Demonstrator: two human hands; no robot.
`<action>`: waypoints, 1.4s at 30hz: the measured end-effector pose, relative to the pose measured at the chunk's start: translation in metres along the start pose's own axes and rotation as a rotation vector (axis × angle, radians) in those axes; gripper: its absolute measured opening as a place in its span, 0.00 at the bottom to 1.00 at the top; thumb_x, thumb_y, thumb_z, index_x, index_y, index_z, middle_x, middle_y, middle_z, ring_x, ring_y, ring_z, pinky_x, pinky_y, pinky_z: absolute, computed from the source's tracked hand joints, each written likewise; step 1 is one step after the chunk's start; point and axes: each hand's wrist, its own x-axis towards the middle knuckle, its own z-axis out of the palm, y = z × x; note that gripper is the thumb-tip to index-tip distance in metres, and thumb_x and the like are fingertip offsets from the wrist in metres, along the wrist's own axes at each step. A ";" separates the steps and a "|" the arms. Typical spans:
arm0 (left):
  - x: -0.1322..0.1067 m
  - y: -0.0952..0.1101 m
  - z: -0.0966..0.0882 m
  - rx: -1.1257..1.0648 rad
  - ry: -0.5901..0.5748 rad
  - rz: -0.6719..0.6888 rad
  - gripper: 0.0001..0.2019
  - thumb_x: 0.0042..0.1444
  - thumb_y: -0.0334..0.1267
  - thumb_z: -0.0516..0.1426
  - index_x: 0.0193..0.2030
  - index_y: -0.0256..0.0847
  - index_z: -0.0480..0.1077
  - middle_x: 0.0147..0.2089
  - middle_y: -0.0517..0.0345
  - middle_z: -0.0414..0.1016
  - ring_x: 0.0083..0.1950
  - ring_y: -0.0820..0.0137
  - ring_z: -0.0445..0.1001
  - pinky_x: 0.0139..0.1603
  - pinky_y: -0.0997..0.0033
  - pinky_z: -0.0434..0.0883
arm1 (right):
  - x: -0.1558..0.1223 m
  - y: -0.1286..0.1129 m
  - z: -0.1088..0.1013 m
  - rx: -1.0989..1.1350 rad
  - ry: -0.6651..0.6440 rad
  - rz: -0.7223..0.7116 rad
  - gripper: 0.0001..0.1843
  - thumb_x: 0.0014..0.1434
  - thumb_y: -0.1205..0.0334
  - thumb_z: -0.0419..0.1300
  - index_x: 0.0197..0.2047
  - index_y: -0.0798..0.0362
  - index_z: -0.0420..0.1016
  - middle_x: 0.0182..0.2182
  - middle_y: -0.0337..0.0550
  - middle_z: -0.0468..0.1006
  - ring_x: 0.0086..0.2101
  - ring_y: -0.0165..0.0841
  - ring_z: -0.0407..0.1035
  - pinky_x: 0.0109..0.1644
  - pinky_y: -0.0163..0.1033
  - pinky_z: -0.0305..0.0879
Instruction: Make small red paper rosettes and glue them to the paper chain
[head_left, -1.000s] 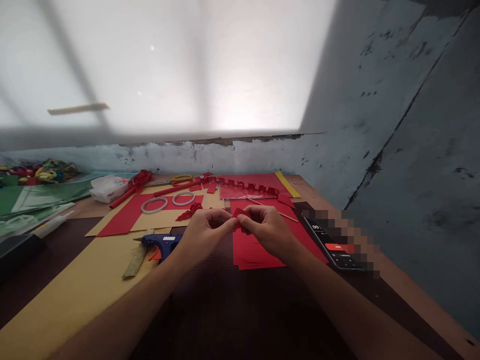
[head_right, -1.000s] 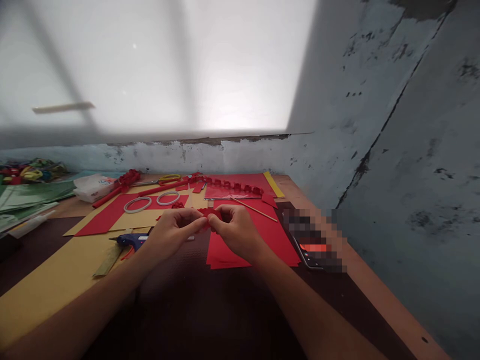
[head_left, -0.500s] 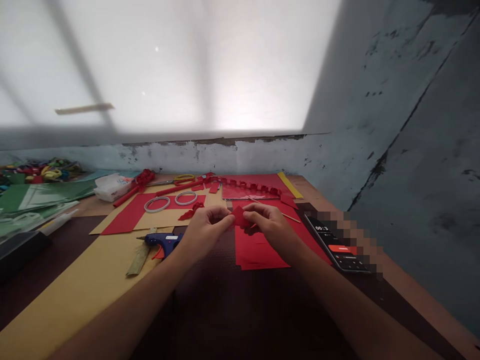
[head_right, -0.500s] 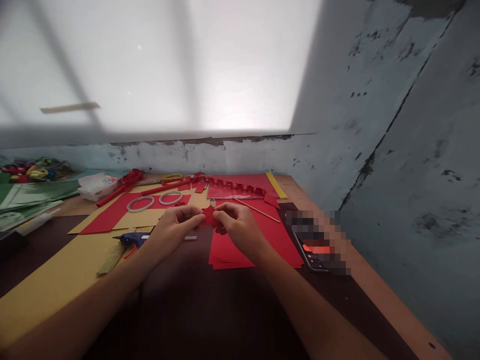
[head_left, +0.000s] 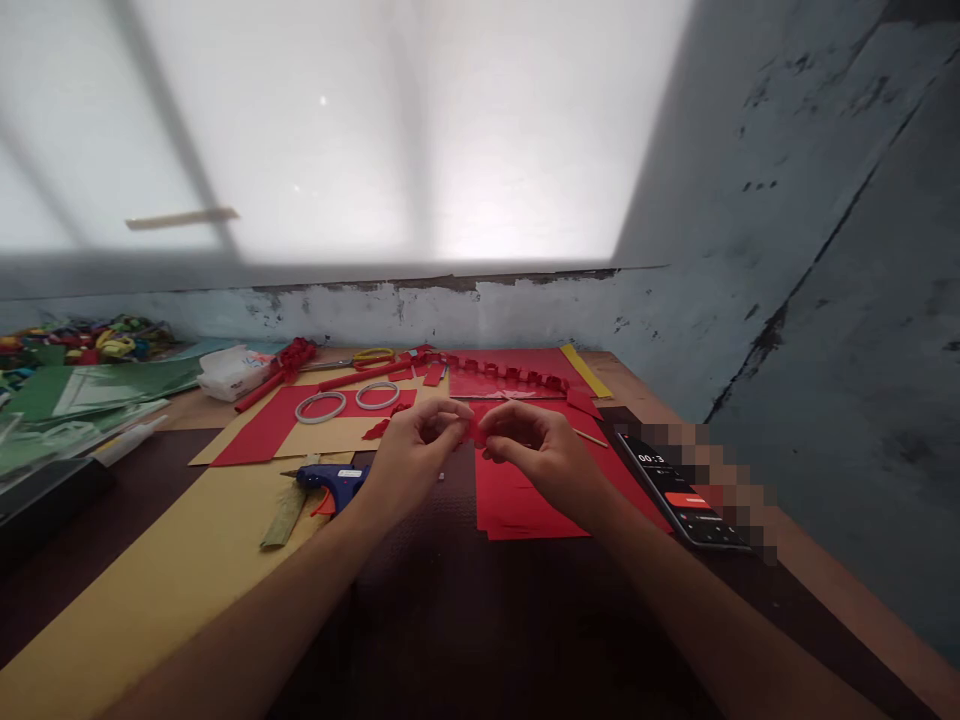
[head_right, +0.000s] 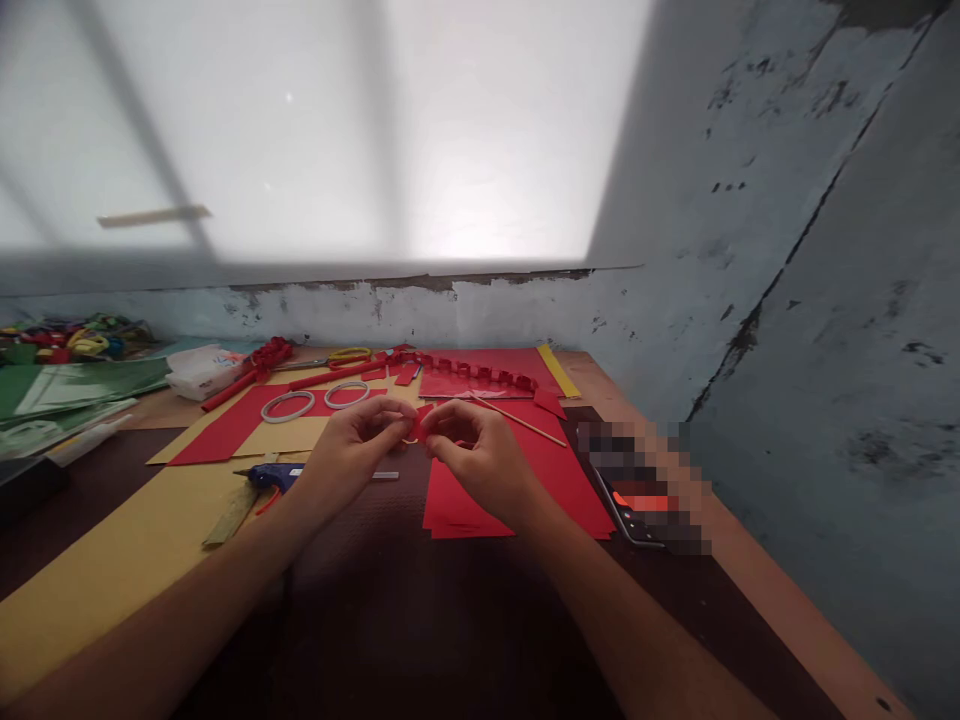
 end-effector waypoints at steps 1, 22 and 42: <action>0.000 0.000 0.000 0.016 -0.002 -0.010 0.09 0.59 0.41 0.60 0.41 0.40 0.76 0.36 0.56 0.80 0.33 0.70 0.75 0.34 0.72 0.71 | 0.000 0.000 0.000 -0.017 0.004 0.001 0.04 0.54 0.65 0.63 0.36 0.51 0.77 0.35 0.42 0.80 0.37 0.35 0.75 0.44 0.42 0.71; -0.006 0.009 0.004 -0.109 -0.009 0.011 0.11 0.51 0.38 0.67 0.42 0.38 0.77 0.39 0.53 0.82 0.40 0.67 0.80 0.42 0.69 0.75 | -0.001 0.003 0.001 -0.086 0.084 -0.127 0.06 0.61 0.57 0.63 0.36 0.49 0.80 0.36 0.43 0.82 0.39 0.37 0.75 0.42 0.41 0.71; -0.007 0.009 0.006 -0.105 0.020 0.061 0.09 0.52 0.40 0.68 0.38 0.40 0.78 0.36 0.56 0.81 0.38 0.69 0.80 0.41 0.71 0.76 | -0.002 0.006 0.003 -0.014 0.151 -0.126 0.07 0.58 0.59 0.67 0.37 0.51 0.75 0.34 0.41 0.79 0.37 0.34 0.75 0.43 0.40 0.72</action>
